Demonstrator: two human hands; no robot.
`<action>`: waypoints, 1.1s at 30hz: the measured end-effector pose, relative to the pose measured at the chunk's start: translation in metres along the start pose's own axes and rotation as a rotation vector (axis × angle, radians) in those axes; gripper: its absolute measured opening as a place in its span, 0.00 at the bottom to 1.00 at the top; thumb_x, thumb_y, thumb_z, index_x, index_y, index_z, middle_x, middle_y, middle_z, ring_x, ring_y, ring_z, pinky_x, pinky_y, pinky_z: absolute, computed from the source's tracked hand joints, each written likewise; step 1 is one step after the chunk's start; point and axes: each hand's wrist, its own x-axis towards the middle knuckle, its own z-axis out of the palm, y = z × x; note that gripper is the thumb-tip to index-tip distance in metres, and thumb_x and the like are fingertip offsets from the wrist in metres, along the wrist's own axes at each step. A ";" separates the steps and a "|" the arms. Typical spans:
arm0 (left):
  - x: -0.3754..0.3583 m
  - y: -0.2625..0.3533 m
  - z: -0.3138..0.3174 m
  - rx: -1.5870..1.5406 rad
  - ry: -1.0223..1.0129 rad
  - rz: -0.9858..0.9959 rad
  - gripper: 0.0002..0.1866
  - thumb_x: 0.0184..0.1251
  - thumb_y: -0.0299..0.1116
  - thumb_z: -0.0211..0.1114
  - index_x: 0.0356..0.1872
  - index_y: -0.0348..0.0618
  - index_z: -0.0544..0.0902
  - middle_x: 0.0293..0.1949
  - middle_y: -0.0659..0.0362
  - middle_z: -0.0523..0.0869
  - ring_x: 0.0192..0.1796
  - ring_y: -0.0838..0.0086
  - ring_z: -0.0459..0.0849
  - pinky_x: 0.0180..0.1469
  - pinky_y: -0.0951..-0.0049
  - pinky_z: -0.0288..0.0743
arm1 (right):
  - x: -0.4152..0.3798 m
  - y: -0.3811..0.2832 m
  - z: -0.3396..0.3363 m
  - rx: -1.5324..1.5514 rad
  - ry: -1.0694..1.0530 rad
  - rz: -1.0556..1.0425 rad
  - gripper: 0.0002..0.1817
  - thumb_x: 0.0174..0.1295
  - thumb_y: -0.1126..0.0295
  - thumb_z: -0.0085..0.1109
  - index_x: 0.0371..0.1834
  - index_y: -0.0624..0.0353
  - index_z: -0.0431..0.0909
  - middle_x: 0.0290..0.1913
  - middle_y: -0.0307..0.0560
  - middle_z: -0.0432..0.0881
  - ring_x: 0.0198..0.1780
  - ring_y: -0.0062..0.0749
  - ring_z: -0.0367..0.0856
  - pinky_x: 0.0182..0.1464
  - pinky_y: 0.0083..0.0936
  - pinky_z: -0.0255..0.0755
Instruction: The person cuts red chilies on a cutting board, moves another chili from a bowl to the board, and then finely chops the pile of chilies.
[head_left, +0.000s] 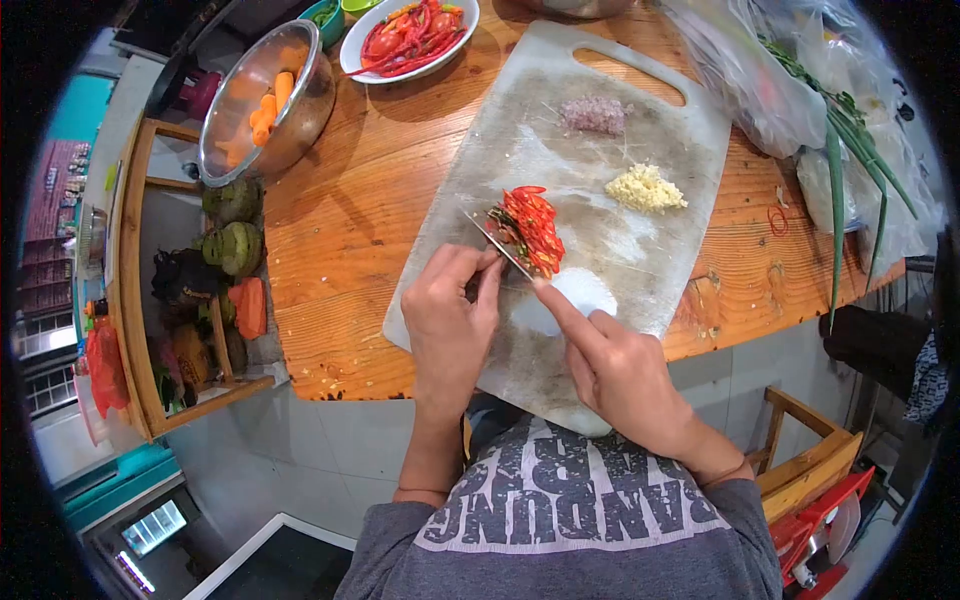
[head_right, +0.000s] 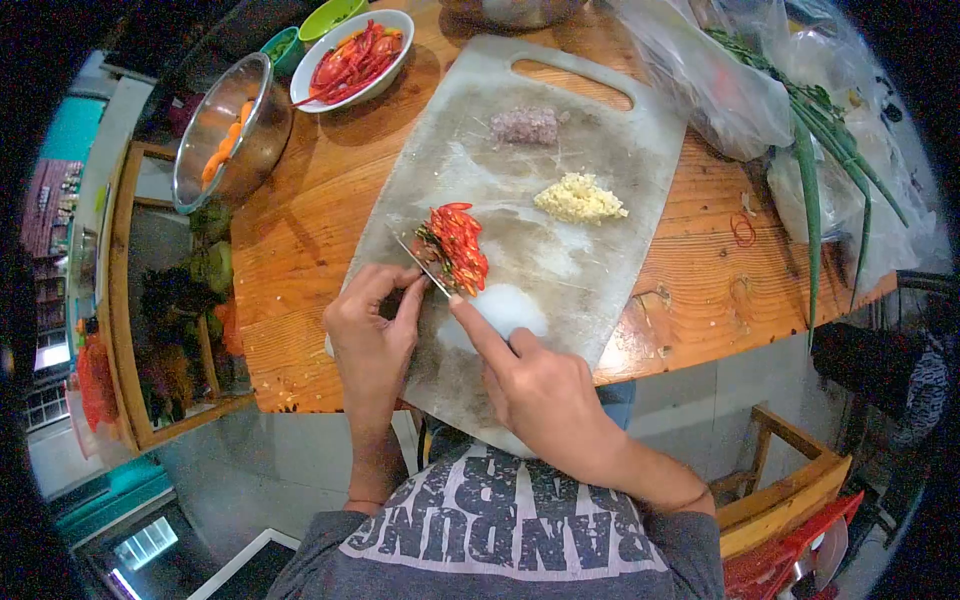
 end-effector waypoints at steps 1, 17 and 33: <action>-0.001 0.001 -0.001 -0.004 0.000 -0.011 0.04 0.61 0.22 0.73 0.36 0.35 0.87 0.33 0.52 0.86 0.32 0.59 0.87 0.35 0.65 0.77 | -0.006 -0.001 -0.003 0.011 -0.004 0.016 0.38 0.62 0.81 0.58 0.79 0.49 0.67 0.30 0.53 0.79 0.27 0.49 0.82 0.32 0.42 0.78; -0.001 0.002 0.001 0.055 -0.030 -0.007 0.04 0.62 0.23 0.73 0.36 0.34 0.87 0.33 0.50 0.84 0.32 0.57 0.85 0.35 0.61 0.76 | -0.015 0.015 -0.013 0.067 0.057 -0.049 0.37 0.63 0.79 0.59 0.78 0.46 0.68 0.29 0.51 0.81 0.26 0.46 0.83 0.30 0.41 0.79; 0.004 0.004 -0.005 0.027 -0.097 0.003 0.04 0.63 0.21 0.71 0.37 0.33 0.84 0.35 0.48 0.84 0.36 0.51 0.85 0.38 0.58 0.76 | 0.000 -0.001 -0.008 -0.007 -0.012 0.037 0.36 0.62 0.81 0.59 0.77 0.50 0.70 0.27 0.50 0.78 0.25 0.46 0.81 0.30 0.39 0.78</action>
